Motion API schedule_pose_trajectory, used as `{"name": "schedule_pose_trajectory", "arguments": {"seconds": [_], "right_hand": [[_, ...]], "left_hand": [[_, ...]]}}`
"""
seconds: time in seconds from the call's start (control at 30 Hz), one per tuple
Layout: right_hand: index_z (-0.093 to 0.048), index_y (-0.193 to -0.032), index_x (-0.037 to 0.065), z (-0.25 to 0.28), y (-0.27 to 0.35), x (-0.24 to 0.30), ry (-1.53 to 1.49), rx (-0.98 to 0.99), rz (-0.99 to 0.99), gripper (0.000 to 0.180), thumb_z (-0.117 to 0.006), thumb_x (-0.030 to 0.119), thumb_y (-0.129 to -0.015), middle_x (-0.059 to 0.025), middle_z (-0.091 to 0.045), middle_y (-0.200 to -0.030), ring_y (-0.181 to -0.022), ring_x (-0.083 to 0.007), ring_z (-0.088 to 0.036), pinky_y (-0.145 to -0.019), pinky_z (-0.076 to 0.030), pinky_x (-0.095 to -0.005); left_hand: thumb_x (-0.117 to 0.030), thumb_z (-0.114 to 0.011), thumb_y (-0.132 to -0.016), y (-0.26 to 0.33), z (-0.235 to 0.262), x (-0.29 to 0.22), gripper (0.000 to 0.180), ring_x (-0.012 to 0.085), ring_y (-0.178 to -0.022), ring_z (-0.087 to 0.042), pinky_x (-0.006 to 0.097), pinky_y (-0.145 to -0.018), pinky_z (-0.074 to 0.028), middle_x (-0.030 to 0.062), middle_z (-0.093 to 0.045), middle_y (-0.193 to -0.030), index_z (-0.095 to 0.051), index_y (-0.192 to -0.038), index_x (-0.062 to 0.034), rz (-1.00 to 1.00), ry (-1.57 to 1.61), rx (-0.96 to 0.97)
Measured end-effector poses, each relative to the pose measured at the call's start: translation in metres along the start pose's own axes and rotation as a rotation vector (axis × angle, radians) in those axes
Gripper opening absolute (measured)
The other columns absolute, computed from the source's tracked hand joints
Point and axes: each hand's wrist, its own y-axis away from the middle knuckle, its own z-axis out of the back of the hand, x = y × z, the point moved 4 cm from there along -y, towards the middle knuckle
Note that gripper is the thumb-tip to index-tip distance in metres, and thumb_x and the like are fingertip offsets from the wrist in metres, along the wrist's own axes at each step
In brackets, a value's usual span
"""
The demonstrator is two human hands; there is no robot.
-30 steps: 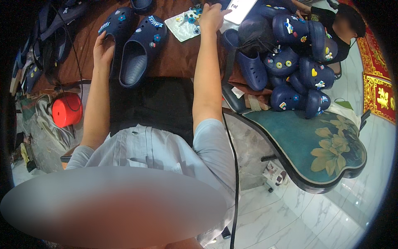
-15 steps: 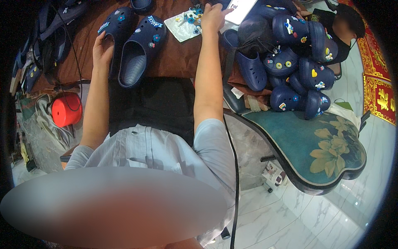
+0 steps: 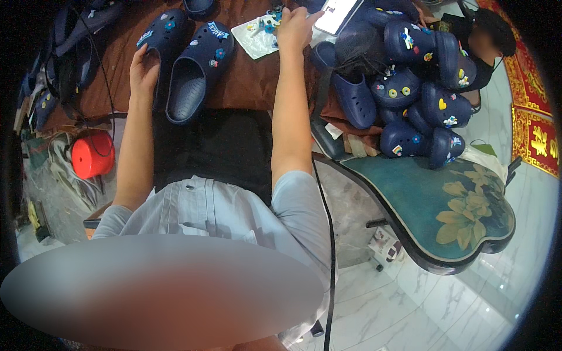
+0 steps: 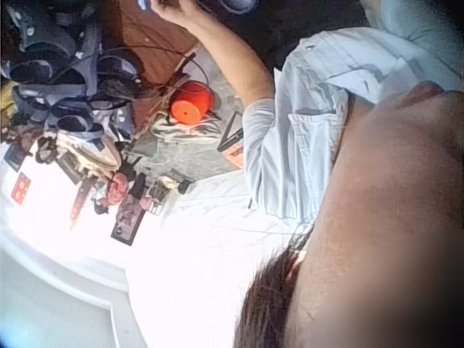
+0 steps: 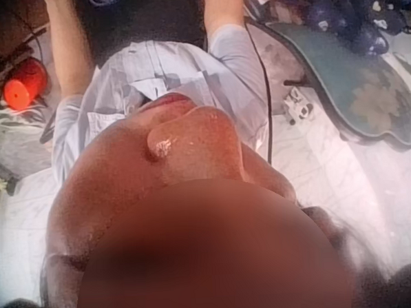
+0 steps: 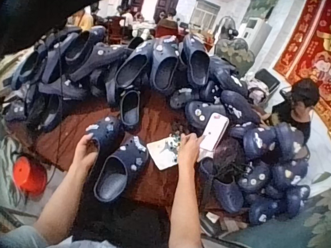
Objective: Attaching small decorative or functional pins/charms into the holes of rubber sandals.
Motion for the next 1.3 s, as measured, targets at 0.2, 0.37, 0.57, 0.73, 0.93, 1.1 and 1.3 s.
{"name": "schedule_pose_trajectory", "arguments": {"seconds": [0.2,0.37,0.57,0.73,0.93,1.1,1.3], "right_hand": [[-0.058,-0.089,0.003,-0.004,0.014,0.006,0.074,-0.077,0.22,0.026,-0.061,0.029,-0.086,-0.0445,-0.028,-0.131,-0.094,-0.0497,-0.058,-0.087,-0.045,-0.0481],[-0.056,-0.089,0.003,0.0,0.043,0.039,-0.009,0.002,0.237,0.024,-0.061,0.027,-0.085,-0.041,-0.028,-0.135,-0.098,-0.049,-0.057,-0.085,-0.046,-0.0471],[-0.056,-0.089,0.004,-0.001,0.066,0.046,0.014,0.082,0.276,0.019,-0.063,0.02,-0.082,-0.0322,-0.037,-0.134,-0.097,-0.0445,-0.058,-0.081,-0.047,-0.0461],[-0.06,-0.095,0.002,0.009,0.076,0.039,0.23,0.136,0.162,0.018,-0.063,0.012,-0.08,-0.0177,-0.055,-0.104,-0.095,-0.0369,-0.056,-0.076,-0.048,-0.045],[-0.063,-0.092,0.001,0.0,0.082,0.023,0.367,0.208,0.174,0.017,-0.063,0.009,-0.078,-0.0155,-0.055,-0.096,-0.094,-0.0341,-0.055,-0.076,-0.049,-0.0433],[-0.064,-0.088,0.0,-0.001,0.079,0.024,0.288,0.176,0.176,0.013,-0.062,0.009,-0.079,-0.0154,-0.055,-0.096,-0.094,-0.0334,-0.055,-0.076,-0.048,-0.0428],[-0.062,-0.082,0.001,0.009,0.034,0.019,0.19,-0.099,0.272,0.014,-0.064,0.015,-0.08,-0.0235,-0.054,-0.115,-0.096,-0.0385,-0.057,-0.08,-0.047,-0.0436]], "left_hand": [[-0.001,-0.064,-0.08,0.0,-0.002,0.006,0.017,0.0229,-0.093,-0.059,0.033,-0.088,-0.045,0.01,-0.063,-0.098,-0.059,-0.096,-0.0025,0.011,0.016,0.011],[0.0,-0.065,-0.079,0.002,-0.001,0.003,0.012,0.0216,-0.086,-0.06,0.031,-0.08,-0.047,0.008,-0.064,-0.091,-0.06,-0.09,-0.0041,-0.011,0.025,0.018],[0.0,-0.064,-0.079,0.002,-0.001,0.006,0.012,0.0211,-0.086,-0.059,0.031,-0.079,-0.047,0.0073,-0.064,-0.09,-0.06,-0.09,-0.0043,0.014,0.02,-0.026],[0.002,-0.062,-0.081,0.004,-0.007,0.005,0.012,0.0215,-0.09,-0.06,0.031,-0.083,-0.047,0.0091,-0.064,-0.093,-0.061,-0.092,-0.0025,-0.016,0.063,0.121],[0.003,-0.063,-0.08,0.01,-0.013,0.007,0.012,0.0207,-0.088,-0.061,0.031,-0.082,-0.047,0.0079,-0.064,-0.092,-0.06,-0.091,-0.0031,0.0,0.077,0.131],[0.0,-0.064,-0.079,0.006,-0.007,0.006,0.019,0.0215,-0.09,-0.06,0.032,-0.08,-0.047,0.0066,-0.063,-0.096,-0.059,-0.097,-0.0043,-0.052,0.023,0.035],[-0.002,-0.063,-0.082,0.003,-0.004,0.005,0.009,0.0214,-0.085,-0.06,0.033,-0.082,-0.046,0.0083,-0.064,-0.092,-0.06,-0.09,-0.0038,-0.036,0.014,0.054]]}}
